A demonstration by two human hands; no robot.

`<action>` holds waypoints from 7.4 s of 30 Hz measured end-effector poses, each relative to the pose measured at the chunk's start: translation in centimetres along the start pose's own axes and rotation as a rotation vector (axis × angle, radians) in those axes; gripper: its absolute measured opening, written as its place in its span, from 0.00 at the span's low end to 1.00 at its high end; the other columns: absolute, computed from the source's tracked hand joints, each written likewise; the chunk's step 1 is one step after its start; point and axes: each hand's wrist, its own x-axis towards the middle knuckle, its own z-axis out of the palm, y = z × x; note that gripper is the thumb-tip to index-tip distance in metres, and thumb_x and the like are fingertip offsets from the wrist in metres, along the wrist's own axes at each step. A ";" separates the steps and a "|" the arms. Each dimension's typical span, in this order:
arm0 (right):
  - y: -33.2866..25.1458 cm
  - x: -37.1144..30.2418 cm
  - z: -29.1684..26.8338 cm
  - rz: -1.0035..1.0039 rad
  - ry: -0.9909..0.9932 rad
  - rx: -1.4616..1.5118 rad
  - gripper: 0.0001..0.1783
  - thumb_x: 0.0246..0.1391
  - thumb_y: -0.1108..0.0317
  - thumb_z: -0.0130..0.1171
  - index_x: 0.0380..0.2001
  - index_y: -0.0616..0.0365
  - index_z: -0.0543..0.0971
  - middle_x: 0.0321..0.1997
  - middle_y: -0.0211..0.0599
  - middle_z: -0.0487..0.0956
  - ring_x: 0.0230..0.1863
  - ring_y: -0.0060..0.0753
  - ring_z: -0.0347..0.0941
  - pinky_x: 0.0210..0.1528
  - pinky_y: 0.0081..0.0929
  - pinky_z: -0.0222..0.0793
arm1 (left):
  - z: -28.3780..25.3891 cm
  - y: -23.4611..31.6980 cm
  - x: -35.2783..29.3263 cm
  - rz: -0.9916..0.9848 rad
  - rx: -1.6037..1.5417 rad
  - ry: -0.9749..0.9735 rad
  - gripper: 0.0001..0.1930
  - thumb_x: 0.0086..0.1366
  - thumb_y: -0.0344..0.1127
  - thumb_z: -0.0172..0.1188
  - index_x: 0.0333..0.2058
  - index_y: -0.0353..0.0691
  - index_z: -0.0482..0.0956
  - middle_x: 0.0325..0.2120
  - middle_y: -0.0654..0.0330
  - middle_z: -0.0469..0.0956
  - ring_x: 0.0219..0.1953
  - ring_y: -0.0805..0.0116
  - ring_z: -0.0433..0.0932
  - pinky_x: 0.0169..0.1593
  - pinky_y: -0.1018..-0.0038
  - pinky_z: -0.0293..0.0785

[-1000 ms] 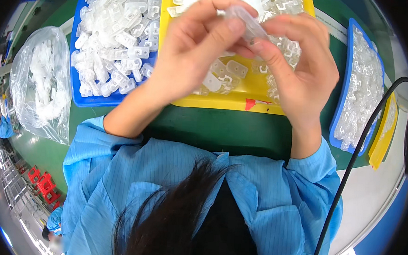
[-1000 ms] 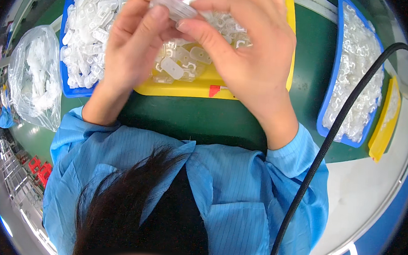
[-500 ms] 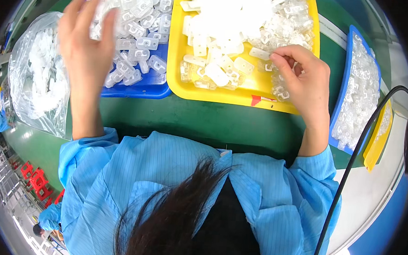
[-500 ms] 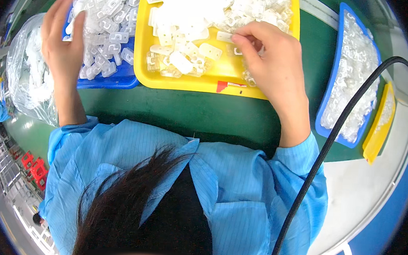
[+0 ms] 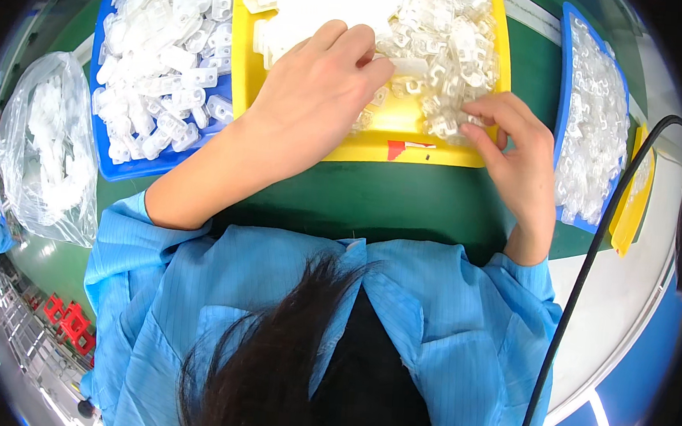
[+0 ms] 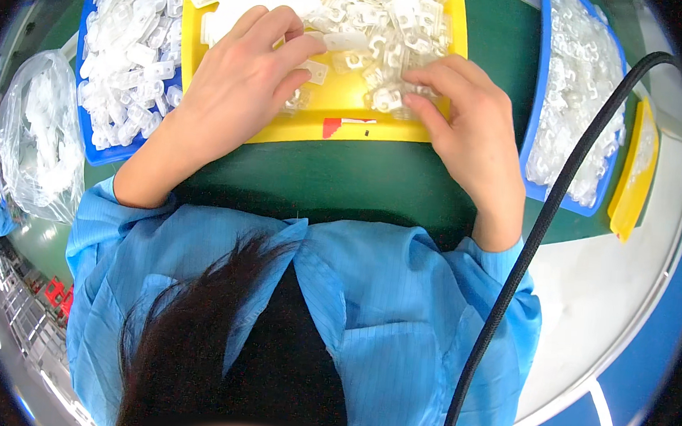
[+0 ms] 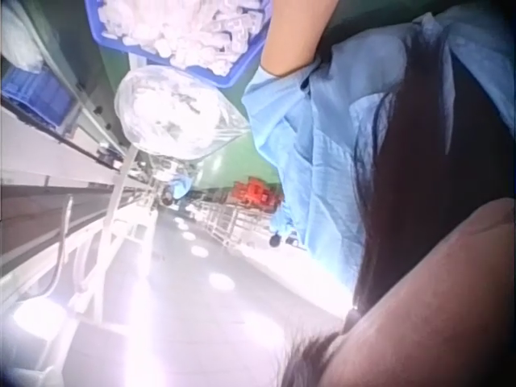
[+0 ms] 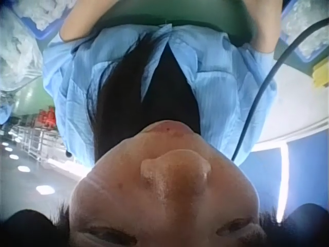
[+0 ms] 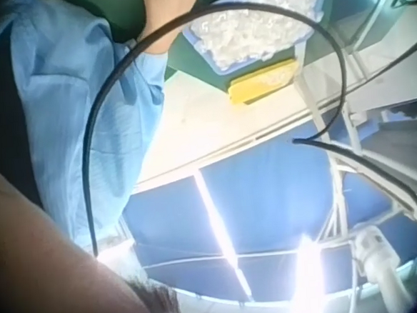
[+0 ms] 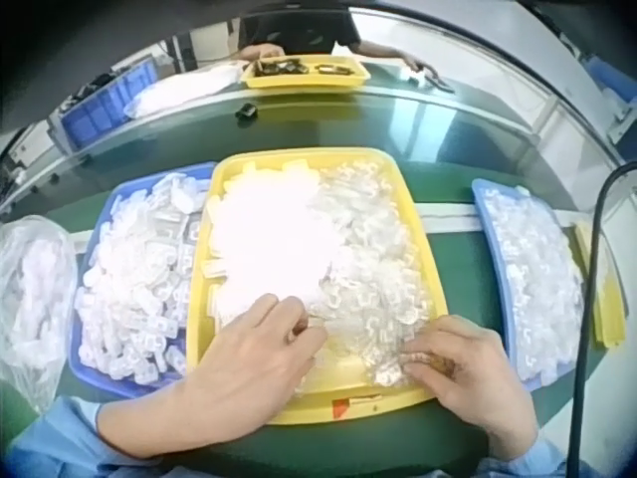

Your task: The person assembles small transparent plastic housing components by hand, snapping them together.

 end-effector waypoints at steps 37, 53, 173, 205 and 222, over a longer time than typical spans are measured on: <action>-3.3 7.2 4.5 -0.263 0.375 0.740 0.12 0.47 0.78 0.63 0.38 0.66 0.78 0.32 0.35 0.79 0.32 0.21 0.74 0.37 0.16 0.69 | -0.7 -0.8 1.7 -0.591 -1.425 0.368 0.15 0.62 0.23 0.54 0.48 0.31 0.73 0.37 0.56 0.78 0.41 0.71 0.77 0.47 0.76 0.75; -3.9 7.0 3.5 -0.057 0.212 0.870 0.09 0.47 0.79 0.64 0.34 0.67 0.79 0.32 0.36 0.80 0.34 0.20 0.76 0.39 0.14 0.71 | -1.1 -0.1 1.1 -0.431 -1.011 0.371 0.18 0.61 0.22 0.56 0.50 0.29 0.72 0.40 0.54 0.78 0.43 0.70 0.77 0.47 0.77 0.74; -5.1 5.8 2.0 -0.591 0.417 0.012 0.14 0.35 0.74 0.67 0.30 0.64 0.79 0.28 0.38 0.77 0.31 0.36 0.72 0.31 0.25 0.69 | -2.0 -0.1 0.1 -0.090 -1.162 0.349 0.08 0.62 0.22 0.53 0.41 0.29 0.72 0.41 0.55 0.69 0.42 0.72 0.73 0.45 0.80 0.73; -5.0 6.5 2.1 -0.633 0.575 0.001 0.16 0.30 0.73 0.72 0.28 0.61 0.80 0.28 0.34 0.77 0.33 0.35 0.71 0.35 0.25 0.68 | -1.4 1.3 0.2 -0.262 -1.544 0.507 0.11 0.64 0.24 0.50 0.46 0.31 0.68 0.42 0.57 0.68 0.44 0.73 0.72 0.48 0.80 0.68; -5.5 6.3 2.1 -0.624 0.567 -0.021 0.16 0.30 0.73 0.73 0.26 0.60 0.79 0.27 0.32 0.76 0.31 0.33 0.68 0.34 0.23 0.63 | -0.7 0.5 0.3 -0.177 -1.647 0.489 0.10 0.65 0.24 0.50 0.44 0.32 0.67 0.45 0.52 0.72 0.46 0.69 0.74 0.50 0.75 0.71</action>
